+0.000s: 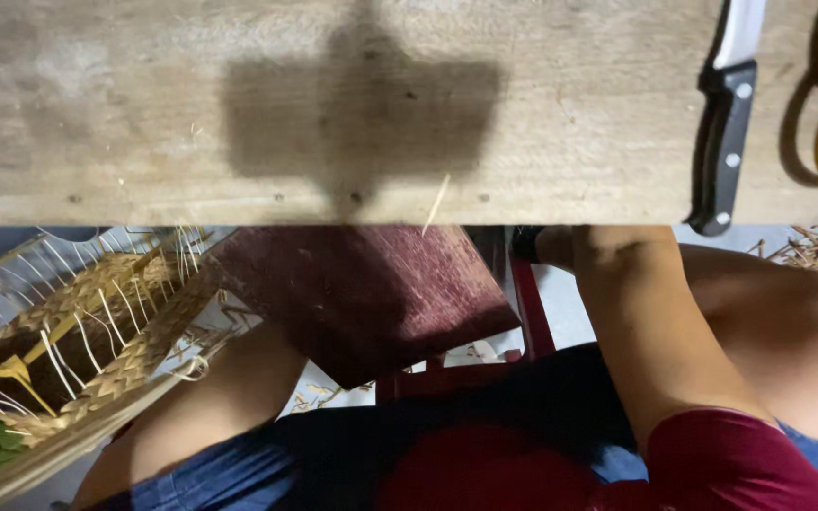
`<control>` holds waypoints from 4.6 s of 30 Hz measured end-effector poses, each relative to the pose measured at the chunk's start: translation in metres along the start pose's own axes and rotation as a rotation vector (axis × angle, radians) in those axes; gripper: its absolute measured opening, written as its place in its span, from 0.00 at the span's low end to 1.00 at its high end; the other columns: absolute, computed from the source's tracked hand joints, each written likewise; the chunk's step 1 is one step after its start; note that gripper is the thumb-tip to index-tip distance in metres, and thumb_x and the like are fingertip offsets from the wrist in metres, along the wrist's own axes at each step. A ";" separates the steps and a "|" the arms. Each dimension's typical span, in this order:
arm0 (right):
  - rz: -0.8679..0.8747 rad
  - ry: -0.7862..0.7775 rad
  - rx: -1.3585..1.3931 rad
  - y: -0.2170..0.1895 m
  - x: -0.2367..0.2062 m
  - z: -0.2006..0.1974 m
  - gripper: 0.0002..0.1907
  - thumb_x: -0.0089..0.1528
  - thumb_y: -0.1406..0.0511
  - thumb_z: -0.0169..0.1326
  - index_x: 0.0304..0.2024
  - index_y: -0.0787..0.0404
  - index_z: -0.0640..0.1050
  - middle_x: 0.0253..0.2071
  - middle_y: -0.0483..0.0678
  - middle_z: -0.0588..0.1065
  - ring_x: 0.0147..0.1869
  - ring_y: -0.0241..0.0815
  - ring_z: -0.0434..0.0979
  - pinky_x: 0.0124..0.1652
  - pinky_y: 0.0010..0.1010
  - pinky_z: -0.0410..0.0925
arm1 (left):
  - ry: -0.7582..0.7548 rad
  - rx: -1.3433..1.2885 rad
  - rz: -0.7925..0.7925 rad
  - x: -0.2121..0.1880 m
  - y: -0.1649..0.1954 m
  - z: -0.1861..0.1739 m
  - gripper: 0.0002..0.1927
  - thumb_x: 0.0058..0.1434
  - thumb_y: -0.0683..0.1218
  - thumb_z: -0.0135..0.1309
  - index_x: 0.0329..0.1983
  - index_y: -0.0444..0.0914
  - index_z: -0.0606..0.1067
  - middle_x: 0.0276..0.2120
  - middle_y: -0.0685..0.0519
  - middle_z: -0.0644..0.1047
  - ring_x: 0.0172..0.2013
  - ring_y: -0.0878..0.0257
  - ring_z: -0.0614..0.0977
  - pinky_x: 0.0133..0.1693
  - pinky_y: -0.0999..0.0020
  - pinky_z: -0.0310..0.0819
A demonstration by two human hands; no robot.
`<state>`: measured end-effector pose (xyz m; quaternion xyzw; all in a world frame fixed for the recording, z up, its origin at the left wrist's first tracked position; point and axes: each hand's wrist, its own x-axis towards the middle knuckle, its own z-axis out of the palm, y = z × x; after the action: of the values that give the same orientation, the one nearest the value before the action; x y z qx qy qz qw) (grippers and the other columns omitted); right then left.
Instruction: The person sits on the floor and uses a small knife to shave and point thin bamboo strips into skewers, drawing the blade along each strip. They gather the finished strips, align them into a bundle, and set the bundle on the work board.
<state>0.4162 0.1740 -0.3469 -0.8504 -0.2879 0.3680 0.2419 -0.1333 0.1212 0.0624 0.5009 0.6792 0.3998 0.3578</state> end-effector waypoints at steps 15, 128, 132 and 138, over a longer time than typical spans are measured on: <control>0.002 0.027 0.020 -0.004 -0.011 0.025 0.10 0.64 0.69 0.52 0.45 0.64 0.81 0.39 0.50 0.82 0.40 0.44 0.82 0.39 0.33 0.73 | -0.023 -0.026 0.025 0.012 0.014 0.021 0.18 0.87 0.51 0.42 0.45 0.32 0.71 0.27 0.52 0.71 0.25 0.68 0.71 0.29 0.77 0.63; -1.202 -0.289 0.294 -0.233 -0.276 -0.118 0.11 0.69 0.71 0.55 0.52 0.72 0.79 0.50 0.55 0.78 0.54 0.43 0.78 0.52 0.30 0.70 | -0.704 -0.576 0.361 0.010 0.025 0.235 0.12 0.73 0.43 0.54 0.56 0.35 0.79 0.35 0.58 0.80 0.30 0.76 0.74 0.31 0.81 0.67; -0.765 -0.612 0.608 -0.224 -0.264 -0.113 0.09 0.72 0.66 0.53 0.45 0.68 0.79 0.32 0.45 0.77 0.30 0.31 0.74 0.33 0.22 0.69 | -0.707 -0.641 0.401 0.011 0.031 0.233 0.12 0.74 0.42 0.53 0.57 0.35 0.79 0.38 0.58 0.80 0.34 0.76 0.76 0.32 0.80 0.68; -0.794 -0.502 0.588 -0.226 -0.273 -0.114 0.10 0.71 0.64 0.52 0.47 0.64 0.80 0.25 0.37 0.69 0.26 0.24 0.62 0.26 0.18 0.55 | -0.135 -0.018 1.049 -0.006 0.042 0.218 0.17 0.71 0.38 0.55 0.61 0.46 0.77 0.41 0.55 0.77 0.39 0.64 0.82 0.42 0.69 0.80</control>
<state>0.2798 0.1310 -0.0036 -0.4595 -0.5203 0.5047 0.5132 0.0779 0.1631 0.0078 0.7948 0.3094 0.4979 0.1569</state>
